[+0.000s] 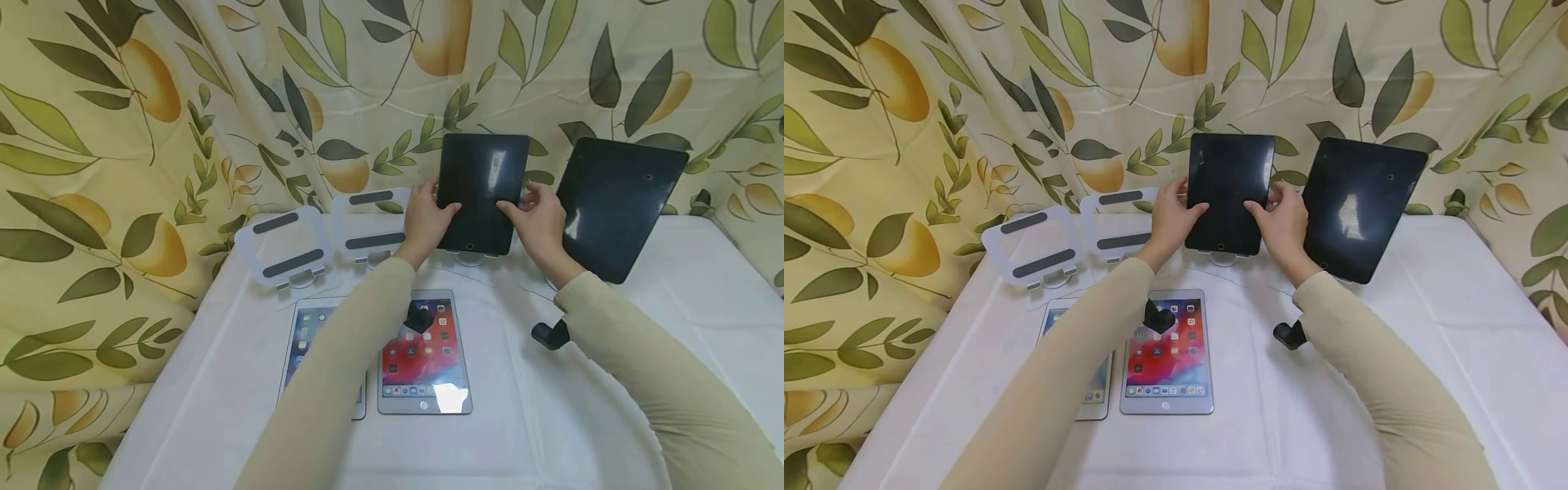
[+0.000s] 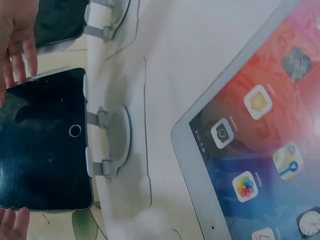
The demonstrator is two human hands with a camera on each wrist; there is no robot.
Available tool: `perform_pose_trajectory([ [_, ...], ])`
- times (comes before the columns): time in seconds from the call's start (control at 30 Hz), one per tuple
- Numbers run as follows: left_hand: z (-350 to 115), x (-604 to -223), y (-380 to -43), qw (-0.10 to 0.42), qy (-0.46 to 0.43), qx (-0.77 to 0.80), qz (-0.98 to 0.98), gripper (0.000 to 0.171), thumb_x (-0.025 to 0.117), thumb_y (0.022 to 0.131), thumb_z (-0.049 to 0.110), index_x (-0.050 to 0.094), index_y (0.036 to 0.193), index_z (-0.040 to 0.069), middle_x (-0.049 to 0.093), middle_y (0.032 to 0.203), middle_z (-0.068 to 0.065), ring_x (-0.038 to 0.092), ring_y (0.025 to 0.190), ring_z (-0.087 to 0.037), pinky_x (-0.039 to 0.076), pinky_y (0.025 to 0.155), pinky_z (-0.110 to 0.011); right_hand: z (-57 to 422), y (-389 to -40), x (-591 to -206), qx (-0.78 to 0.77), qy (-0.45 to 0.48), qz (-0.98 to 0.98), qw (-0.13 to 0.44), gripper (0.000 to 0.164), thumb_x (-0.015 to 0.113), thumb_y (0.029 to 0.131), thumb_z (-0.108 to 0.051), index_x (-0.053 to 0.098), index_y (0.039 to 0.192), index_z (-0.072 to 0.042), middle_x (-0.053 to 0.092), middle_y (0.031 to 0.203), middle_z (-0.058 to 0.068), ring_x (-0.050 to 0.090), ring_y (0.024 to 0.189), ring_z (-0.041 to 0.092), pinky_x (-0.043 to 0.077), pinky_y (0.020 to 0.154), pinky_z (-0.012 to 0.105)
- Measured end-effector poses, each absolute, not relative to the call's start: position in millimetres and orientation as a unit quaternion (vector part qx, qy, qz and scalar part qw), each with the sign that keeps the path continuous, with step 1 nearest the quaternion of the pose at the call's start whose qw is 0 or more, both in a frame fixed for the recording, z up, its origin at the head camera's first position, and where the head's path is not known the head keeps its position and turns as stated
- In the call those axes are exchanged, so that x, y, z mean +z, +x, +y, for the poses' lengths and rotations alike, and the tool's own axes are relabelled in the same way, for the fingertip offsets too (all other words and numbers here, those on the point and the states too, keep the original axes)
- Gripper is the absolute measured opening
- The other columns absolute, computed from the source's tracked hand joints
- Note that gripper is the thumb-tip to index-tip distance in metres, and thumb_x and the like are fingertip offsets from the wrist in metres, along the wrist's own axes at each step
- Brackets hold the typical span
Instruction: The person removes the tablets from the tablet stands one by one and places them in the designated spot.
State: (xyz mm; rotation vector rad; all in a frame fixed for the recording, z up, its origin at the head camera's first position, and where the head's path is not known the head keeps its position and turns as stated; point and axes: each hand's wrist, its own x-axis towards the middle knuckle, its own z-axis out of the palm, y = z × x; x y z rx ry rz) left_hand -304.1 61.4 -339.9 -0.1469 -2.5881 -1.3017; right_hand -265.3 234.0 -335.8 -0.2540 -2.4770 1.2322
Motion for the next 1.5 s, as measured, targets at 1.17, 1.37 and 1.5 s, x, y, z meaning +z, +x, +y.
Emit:
perform_pose_trajectory([
  [1.17, 52, -346, -307, 0.156, -0.091, -0.547, -0.817, 0.038, 0.07, 0.085, 0.008, 0.053, 0.119, 0.008, 0.057, 0.104, -0.007, 0.057, 0.092, -0.016, 0.046, 0.079, -0.017, 234, -265, -336, 0.465, -0.1, -0.849, 0.23, 0.048, 0.075, 0.081, -0.019, 0.052, 0.12, -0.006, 0.056, 0.101, 0.004, 0.053, 0.079, 0.0, 0.044, 0.073, 0.018],
  [1.37, 47, -339, -299, 0.172, -0.134, -0.551, -0.806, 0.038, 0.071, 0.083, 0.007, 0.055, 0.118, 0.005, 0.058, 0.102, -0.011, 0.058, 0.091, -0.018, 0.047, 0.078, -0.017, 237, -253, -330, 0.484, -0.095, -0.836, 0.241, 0.049, 0.077, 0.079, -0.022, 0.053, 0.119, -0.008, 0.054, 0.094, -0.007, 0.052, 0.075, -0.005, 0.044, 0.068, 0.012],
  [1.5, 44, -334, -292, 0.169, -0.154, -0.561, -0.796, 0.039, 0.071, 0.082, 0.006, 0.055, 0.118, 0.003, 0.058, 0.102, -0.012, 0.058, 0.091, -0.02, 0.047, 0.079, -0.016, 239, -241, -323, 0.477, -0.081, -0.84, 0.247, 0.049, 0.077, 0.079, -0.022, 0.053, 0.119, -0.007, 0.053, 0.093, -0.01, 0.053, 0.075, -0.006, 0.044, 0.068, 0.01],
])
